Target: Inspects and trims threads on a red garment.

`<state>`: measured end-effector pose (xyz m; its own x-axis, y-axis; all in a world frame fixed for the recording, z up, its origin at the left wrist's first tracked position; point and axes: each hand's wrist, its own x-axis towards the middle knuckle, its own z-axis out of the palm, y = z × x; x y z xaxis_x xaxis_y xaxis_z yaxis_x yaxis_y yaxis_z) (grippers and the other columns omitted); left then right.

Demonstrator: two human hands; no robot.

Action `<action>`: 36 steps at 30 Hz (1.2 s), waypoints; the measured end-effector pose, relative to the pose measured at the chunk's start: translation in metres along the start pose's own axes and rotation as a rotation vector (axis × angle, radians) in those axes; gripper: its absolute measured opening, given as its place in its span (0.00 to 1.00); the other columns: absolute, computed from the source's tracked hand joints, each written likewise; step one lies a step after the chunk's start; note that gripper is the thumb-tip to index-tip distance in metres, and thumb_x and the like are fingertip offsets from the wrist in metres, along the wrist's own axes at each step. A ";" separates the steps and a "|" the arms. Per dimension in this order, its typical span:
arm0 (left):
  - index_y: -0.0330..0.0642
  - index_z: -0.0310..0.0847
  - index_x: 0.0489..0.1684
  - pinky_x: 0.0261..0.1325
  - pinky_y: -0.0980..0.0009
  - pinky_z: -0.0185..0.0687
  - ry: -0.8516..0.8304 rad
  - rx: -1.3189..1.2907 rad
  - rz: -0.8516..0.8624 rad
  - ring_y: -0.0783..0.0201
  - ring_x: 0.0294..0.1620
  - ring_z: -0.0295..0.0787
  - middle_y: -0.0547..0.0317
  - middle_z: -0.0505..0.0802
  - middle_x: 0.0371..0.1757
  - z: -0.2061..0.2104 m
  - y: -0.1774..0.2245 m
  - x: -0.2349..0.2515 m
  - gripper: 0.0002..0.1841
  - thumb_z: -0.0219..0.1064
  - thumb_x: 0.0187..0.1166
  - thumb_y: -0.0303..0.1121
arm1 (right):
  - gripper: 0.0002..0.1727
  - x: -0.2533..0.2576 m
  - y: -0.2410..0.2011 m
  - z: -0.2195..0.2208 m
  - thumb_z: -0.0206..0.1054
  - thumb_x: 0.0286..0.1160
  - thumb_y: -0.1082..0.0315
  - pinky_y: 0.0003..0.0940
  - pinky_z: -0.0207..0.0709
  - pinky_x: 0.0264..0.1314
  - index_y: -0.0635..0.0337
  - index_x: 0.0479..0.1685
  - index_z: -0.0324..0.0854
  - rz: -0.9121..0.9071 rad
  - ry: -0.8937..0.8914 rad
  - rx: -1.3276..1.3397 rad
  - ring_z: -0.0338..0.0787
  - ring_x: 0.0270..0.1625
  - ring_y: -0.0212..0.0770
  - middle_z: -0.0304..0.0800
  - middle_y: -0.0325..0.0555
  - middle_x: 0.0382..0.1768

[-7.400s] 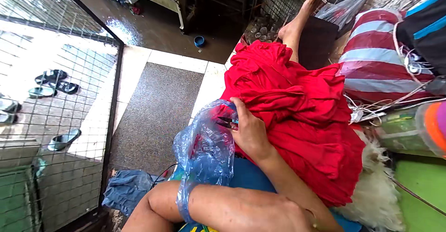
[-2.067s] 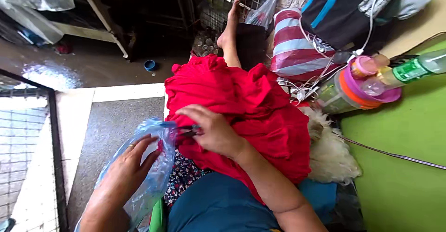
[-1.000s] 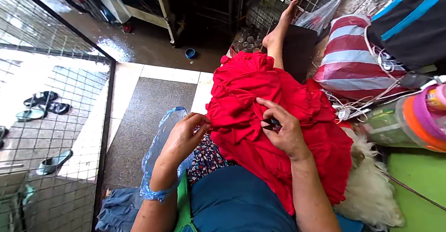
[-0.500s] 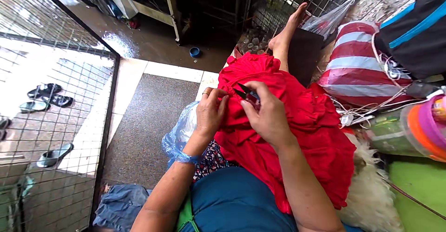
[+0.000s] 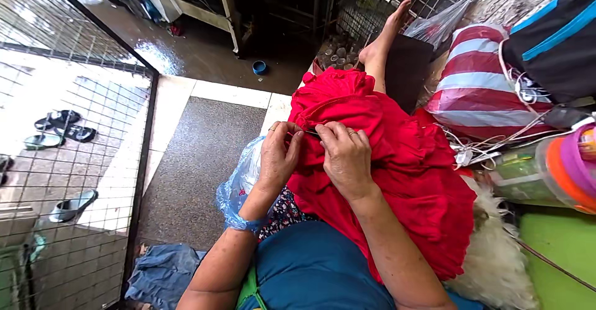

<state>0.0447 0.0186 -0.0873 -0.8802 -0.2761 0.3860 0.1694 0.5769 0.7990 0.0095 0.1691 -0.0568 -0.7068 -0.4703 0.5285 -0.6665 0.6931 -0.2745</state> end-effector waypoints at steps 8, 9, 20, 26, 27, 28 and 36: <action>0.32 0.86 0.42 0.43 0.77 0.79 -0.016 -0.009 -0.008 0.70 0.36 0.83 0.51 0.87 0.39 0.003 0.003 0.000 0.09 0.63 0.82 0.31 | 0.15 0.002 0.002 0.008 0.67 0.70 0.80 0.48 0.77 0.36 0.57 0.50 0.94 0.004 0.023 0.000 0.91 0.36 0.55 0.92 0.56 0.41; 0.32 0.85 0.42 0.43 0.78 0.78 -0.016 -0.020 -0.019 0.71 0.36 0.82 0.51 0.87 0.39 0.003 0.003 0.000 0.09 0.63 0.83 0.30 | 0.14 0.003 0.003 0.007 0.67 0.72 0.79 0.49 0.78 0.37 0.59 0.51 0.93 0.025 0.023 0.034 0.91 0.37 0.56 0.92 0.56 0.41; 0.35 0.81 0.44 0.35 0.75 0.88 -0.402 -0.277 -0.301 0.74 0.27 0.88 0.61 0.89 0.30 -0.029 0.032 -0.006 0.05 0.62 0.85 0.28 | 0.17 0.005 0.014 -0.014 0.66 0.81 0.73 0.43 0.85 0.42 0.69 0.65 0.79 0.270 -0.007 0.416 0.92 0.40 0.48 0.92 0.57 0.45; 0.31 0.85 0.40 0.39 0.77 0.86 -0.947 -0.405 0.148 0.72 0.31 0.87 0.55 0.90 0.32 -0.044 0.070 -0.031 0.10 0.62 0.85 0.30 | 0.17 0.000 0.013 -0.015 0.66 0.79 0.74 0.36 0.84 0.49 0.70 0.64 0.80 0.195 0.058 0.504 0.91 0.47 0.43 0.91 0.57 0.52; 0.31 0.86 0.38 0.42 0.73 0.85 -0.998 -0.420 0.257 0.68 0.33 0.88 0.52 0.90 0.32 -0.041 0.080 -0.037 0.09 0.63 0.83 0.29 | 0.17 -0.001 0.008 -0.016 0.66 0.78 0.74 0.31 0.84 0.50 0.72 0.63 0.80 0.179 0.084 0.564 0.90 0.48 0.40 0.90 0.57 0.52; 0.32 0.87 0.37 0.44 0.69 0.85 -1.054 -0.440 0.343 0.63 0.35 0.88 0.51 0.90 0.33 -0.038 0.089 -0.043 0.09 0.63 0.83 0.28 | 0.18 -0.002 0.000 -0.017 0.68 0.76 0.73 0.29 0.84 0.48 0.73 0.63 0.79 0.166 0.089 0.637 0.89 0.45 0.38 0.89 0.57 0.50; 0.36 0.85 0.38 0.32 0.65 0.83 -1.189 -0.359 0.545 0.56 0.32 0.89 0.49 0.89 0.34 -0.044 0.120 -0.060 0.08 0.62 0.85 0.30 | 0.25 -0.024 -0.054 0.017 0.78 0.55 0.78 0.51 0.82 0.25 0.68 0.59 0.86 0.167 -0.313 0.233 0.92 0.29 0.57 0.89 0.62 0.42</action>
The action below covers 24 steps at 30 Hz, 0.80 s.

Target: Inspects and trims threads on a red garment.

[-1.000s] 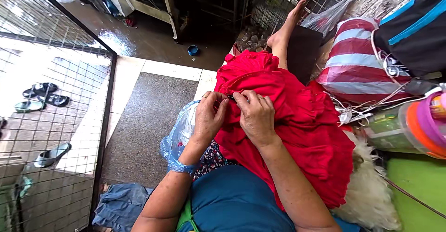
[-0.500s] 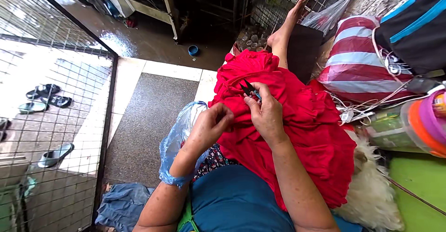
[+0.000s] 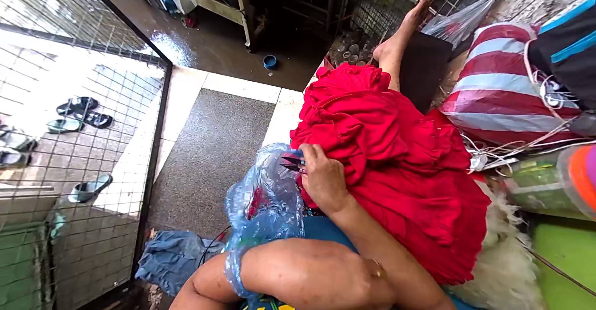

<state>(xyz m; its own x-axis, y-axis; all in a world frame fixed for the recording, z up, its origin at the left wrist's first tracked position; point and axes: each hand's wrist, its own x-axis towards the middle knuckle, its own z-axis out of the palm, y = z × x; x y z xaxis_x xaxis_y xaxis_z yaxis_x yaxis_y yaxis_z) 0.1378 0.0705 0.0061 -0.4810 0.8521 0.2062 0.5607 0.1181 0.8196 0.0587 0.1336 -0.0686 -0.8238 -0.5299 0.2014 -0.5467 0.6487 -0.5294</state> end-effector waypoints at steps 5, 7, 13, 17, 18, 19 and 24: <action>0.33 0.87 0.39 0.42 0.55 0.90 0.416 0.347 -0.569 0.53 0.36 0.92 0.47 0.92 0.35 -0.029 -0.029 -0.058 0.06 0.64 0.80 0.26 | 0.14 0.001 0.012 -0.023 0.76 0.58 0.79 0.53 0.84 0.37 0.69 0.46 0.87 0.085 0.048 0.303 0.93 0.40 0.54 0.91 0.58 0.40; 0.26 0.86 0.44 0.51 0.40 0.86 0.473 0.357 -0.868 0.40 0.44 0.92 0.35 0.91 0.43 -0.041 -0.045 -0.076 0.08 0.62 0.82 0.23 | 0.13 0.001 0.012 -0.026 0.76 0.57 0.81 0.50 0.84 0.37 0.69 0.44 0.87 0.097 0.088 0.346 0.92 0.38 0.52 0.91 0.57 0.39; 0.32 0.75 0.77 0.67 0.31 0.76 0.520 0.341 -0.965 0.27 0.68 0.83 0.27 0.80 0.75 -0.048 -0.065 -0.090 0.23 0.61 0.87 0.36 | 0.20 0.000 0.011 -0.040 0.75 0.68 0.76 0.50 0.85 0.44 0.68 0.61 0.86 0.051 -0.027 0.368 0.93 0.44 0.52 0.92 0.56 0.44; 0.33 0.78 0.75 0.67 0.28 0.73 0.473 0.360 -0.805 0.28 0.68 0.85 0.30 0.87 0.69 -0.045 -0.066 -0.089 0.24 0.58 0.86 0.39 | 0.14 0.004 0.046 -0.099 0.69 0.75 0.76 0.46 0.88 0.54 0.67 0.59 0.87 0.109 0.176 0.245 0.94 0.50 0.47 0.93 0.56 0.51; 0.33 0.79 0.74 0.67 0.29 0.74 0.462 0.362 -0.776 0.29 0.66 0.86 0.31 0.89 0.66 -0.044 -0.067 -0.089 0.24 0.57 0.87 0.40 | 0.13 0.004 0.065 -0.117 0.66 0.79 0.74 0.46 0.88 0.56 0.68 0.58 0.87 0.174 0.246 0.204 0.95 0.51 0.46 0.94 0.55 0.52; 0.33 0.80 0.73 0.67 0.32 0.76 0.458 0.369 -0.741 0.32 0.65 0.88 0.34 0.90 0.64 -0.043 -0.069 -0.090 0.25 0.55 0.87 0.41 | 0.13 0.001 0.086 -0.134 0.63 0.82 0.72 0.46 0.87 0.58 0.70 0.58 0.86 0.263 0.311 0.170 0.94 0.51 0.46 0.94 0.56 0.52; 0.32 0.82 0.70 0.65 0.38 0.81 0.448 0.368 -0.638 0.38 0.60 0.91 0.37 0.92 0.61 -0.041 -0.073 -0.081 0.24 0.55 0.86 0.41 | 0.21 -0.032 0.192 -0.157 0.63 0.84 0.66 0.63 0.74 0.67 0.76 0.64 0.80 0.866 0.594 0.043 0.87 0.62 0.66 0.87 0.73 0.57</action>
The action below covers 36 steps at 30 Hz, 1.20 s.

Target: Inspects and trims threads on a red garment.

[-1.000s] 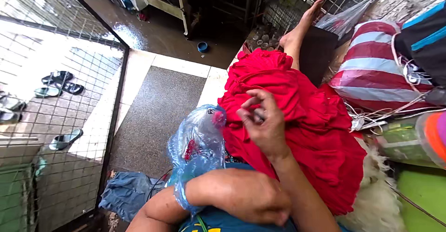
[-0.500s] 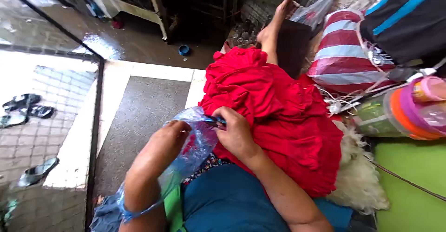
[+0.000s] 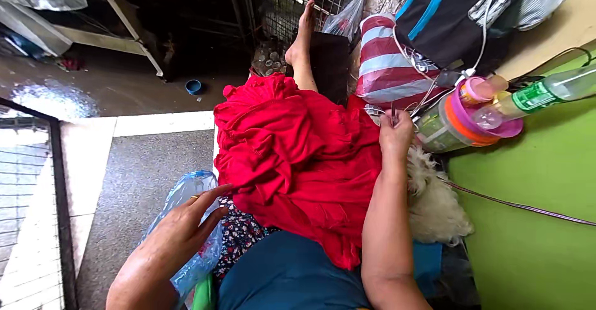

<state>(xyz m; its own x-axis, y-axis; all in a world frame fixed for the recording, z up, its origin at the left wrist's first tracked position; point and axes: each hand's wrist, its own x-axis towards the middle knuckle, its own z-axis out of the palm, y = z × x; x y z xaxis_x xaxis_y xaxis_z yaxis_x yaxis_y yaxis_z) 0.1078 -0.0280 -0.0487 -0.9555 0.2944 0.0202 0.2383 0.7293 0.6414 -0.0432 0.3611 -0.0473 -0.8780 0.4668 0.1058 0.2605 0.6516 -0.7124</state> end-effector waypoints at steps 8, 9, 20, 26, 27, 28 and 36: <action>0.34 0.82 0.70 0.65 0.41 0.82 -0.026 -0.002 0.010 0.40 0.60 0.92 0.39 0.93 0.61 -0.001 0.006 0.001 0.24 0.56 0.86 0.42 | 0.21 0.012 0.034 0.013 0.68 0.80 0.66 0.74 0.69 0.68 0.76 0.63 0.81 0.271 -0.208 -0.098 0.82 0.68 0.73 0.84 0.77 0.61; 0.34 0.82 0.70 0.65 0.41 0.82 -0.026 0.000 0.012 0.40 0.60 0.92 0.40 0.93 0.61 -0.001 0.006 0.001 0.24 0.56 0.86 0.42 | 0.21 0.011 0.034 0.011 0.68 0.79 0.67 0.74 0.69 0.67 0.77 0.63 0.82 0.239 -0.159 -0.076 0.82 0.67 0.74 0.84 0.78 0.60; 0.37 0.87 0.62 0.64 0.56 0.85 0.096 -0.056 0.092 0.57 0.58 0.93 0.46 0.94 0.56 -0.004 -0.001 -0.001 0.22 0.56 0.87 0.44 | 0.13 -0.025 -0.017 -0.013 0.64 0.81 0.71 0.19 0.72 0.53 0.74 0.54 0.75 -0.350 0.434 0.364 0.79 0.48 0.26 0.80 0.45 0.45; 0.36 0.89 0.56 0.68 0.71 0.84 0.279 -0.265 0.083 0.72 0.65 0.88 0.56 0.92 0.62 0.004 0.006 0.018 0.17 0.61 0.86 0.40 | 0.09 -0.108 -0.082 -0.002 0.70 0.72 0.77 0.28 0.85 0.50 0.70 0.48 0.84 -0.915 -0.269 0.452 0.89 0.47 0.36 0.88 0.53 0.48; 0.36 0.89 0.55 0.68 0.71 0.84 0.299 -0.245 0.057 0.71 0.65 0.88 0.55 0.92 0.63 0.004 0.007 0.018 0.17 0.60 0.85 0.39 | 0.13 -0.115 -0.086 0.005 0.75 0.65 0.77 0.31 0.87 0.52 0.67 0.50 0.88 -0.959 -0.477 0.439 0.91 0.50 0.38 0.90 0.53 0.51; 0.36 0.89 0.54 0.68 0.71 0.84 0.310 -0.221 0.028 0.71 0.65 0.88 0.54 0.92 0.63 0.004 0.006 0.017 0.16 0.60 0.85 0.39 | 0.15 -0.117 -0.086 0.011 0.77 0.63 0.77 0.30 0.88 0.54 0.66 0.50 0.90 -0.961 -0.606 0.432 0.92 0.53 0.39 0.91 0.53 0.53; 0.36 0.91 0.40 0.61 0.61 0.85 0.286 -0.176 -0.078 0.62 0.57 0.91 0.49 0.92 0.58 0.008 0.002 0.014 0.11 0.65 0.80 0.34 | 0.06 -0.100 -0.069 0.008 0.67 0.81 0.71 0.13 0.77 0.45 0.67 0.46 0.84 -0.658 -0.325 0.354 0.85 0.41 0.20 0.90 0.43 0.40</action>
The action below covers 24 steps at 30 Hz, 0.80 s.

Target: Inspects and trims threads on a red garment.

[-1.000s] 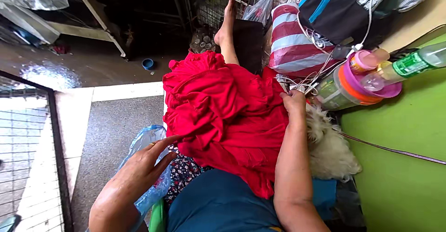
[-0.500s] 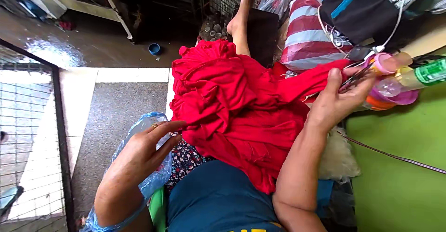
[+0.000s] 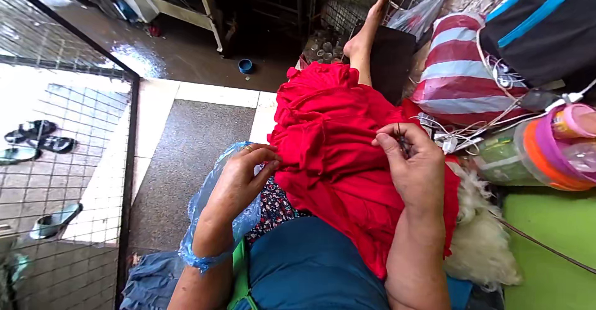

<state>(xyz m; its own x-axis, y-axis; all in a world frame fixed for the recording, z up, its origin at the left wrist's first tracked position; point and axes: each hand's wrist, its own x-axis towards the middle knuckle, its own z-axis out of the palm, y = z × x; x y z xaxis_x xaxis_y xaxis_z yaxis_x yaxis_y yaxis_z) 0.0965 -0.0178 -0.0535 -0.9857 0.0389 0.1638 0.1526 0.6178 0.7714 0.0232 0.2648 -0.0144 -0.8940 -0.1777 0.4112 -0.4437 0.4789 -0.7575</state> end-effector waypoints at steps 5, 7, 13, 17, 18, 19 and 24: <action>0.35 0.89 0.42 0.44 0.79 0.84 0.180 -0.118 0.087 0.75 0.36 0.85 0.57 0.89 0.41 0.018 0.020 0.012 0.08 0.67 0.78 0.30 | 0.07 -0.002 -0.001 0.015 0.71 0.75 0.73 0.12 0.76 0.44 0.69 0.45 0.85 0.002 -0.012 0.027 0.84 0.40 0.22 0.88 0.46 0.39; 0.32 0.89 0.46 0.42 0.82 0.84 0.254 -0.162 0.154 0.76 0.35 0.84 0.55 0.89 0.41 0.028 0.029 0.019 0.08 0.68 0.78 0.28 | 0.10 -0.003 0.000 0.022 0.74 0.73 0.71 0.15 0.78 0.47 0.68 0.48 0.85 -0.002 -0.018 0.042 0.85 0.42 0.25 0.88 0.46 0.40; 0.36 0.89 0.59 0.48 0.65 0.84 0.279 0.036 0.145 0.57 0.47 0.87 0.42 0.89 0.54 0.047 0.033 0.065 0.14 0.64 0.84 0.33 | 0.16 -0.007 -0.001 0.042 0.72 0.73 0.72 0.23 0.80 0.46 0.69 0.58 0.82 -0.009 -0.097 0.074 0.86 0.43 0.32 0.89 0.52 0.48; 0.37 0.93 0.40 0.45 0.69 0.83 0.272 0.065 0.196 0.63 0.38 0.89 0.50 0.93 0.39 0.053 0.025 0.067 0.07 0.70 0.78 0.30 | 0.18 -0.009 0.007 0.052 0.71 0.74 0.73 0.28 0.81 0.44 0.67 0.62 0.80 0.005 -0.101 0.063 0.87 0.41 0.34 0.90 0.50 0.47; 0.36 0.93 0.39 0.44 0.70 0.84 0.282 0.069 0.207 0.64 0.37 0.90 0.51 0.94 0.37 0.053 0.023 0.063 0.07 0.70 0.77 0.30 | 0.19 -0.009 0.009 0.052 0.72 0.74 0.73 0.30 0.82 0.43 0.67 0.63 0.80 -0.011 -0.094 0.049 0.88 0.40 0.36 0.91 0.50 0.47; 0.36 0.92 0.39 0.45 0.69 0.86 0.282 0.066 0.215 0.65 0.36 0.91 0.51 0.94 0.36 0.052 0.021 0.059 0.07 0.70 0.77 0.29 | 0.19 -0.010 0.010 0.054 0.72 0.73 0.73 0.31 0.81 0.43 0.67 0.62 0.80 -0.046 -0.080 0.030 0.88 0.39 0.37 0.91 0.50 0.45; 0.34 0.90 0.41 0.41 0.77 0.85 0.255 0.032 0.170 0.71 0.32 0.88 0.53 0.93 0.35 0.043 0.024 0.046 0.07 0.67 0.78 0.28 | 0.15 -0.011 0.013 0.057 0.73 0.68 0.75 0.47 0.82 0.49 0.65 0.55 0.89 -0.219 -0.074 -0.085 0.94 0.50 0.49 0.95 0.54 0.51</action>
<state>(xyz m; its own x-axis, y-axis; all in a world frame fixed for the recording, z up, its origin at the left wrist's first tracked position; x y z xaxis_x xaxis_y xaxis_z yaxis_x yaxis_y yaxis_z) 0.0513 0.0322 -0.0539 -0.8958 -0.0519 0.4414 0.3079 0.6437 0.7005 0.0233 0.2244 -0.0577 -0.7806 -0.3461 0.5205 -0.6233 0.4924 -0.6075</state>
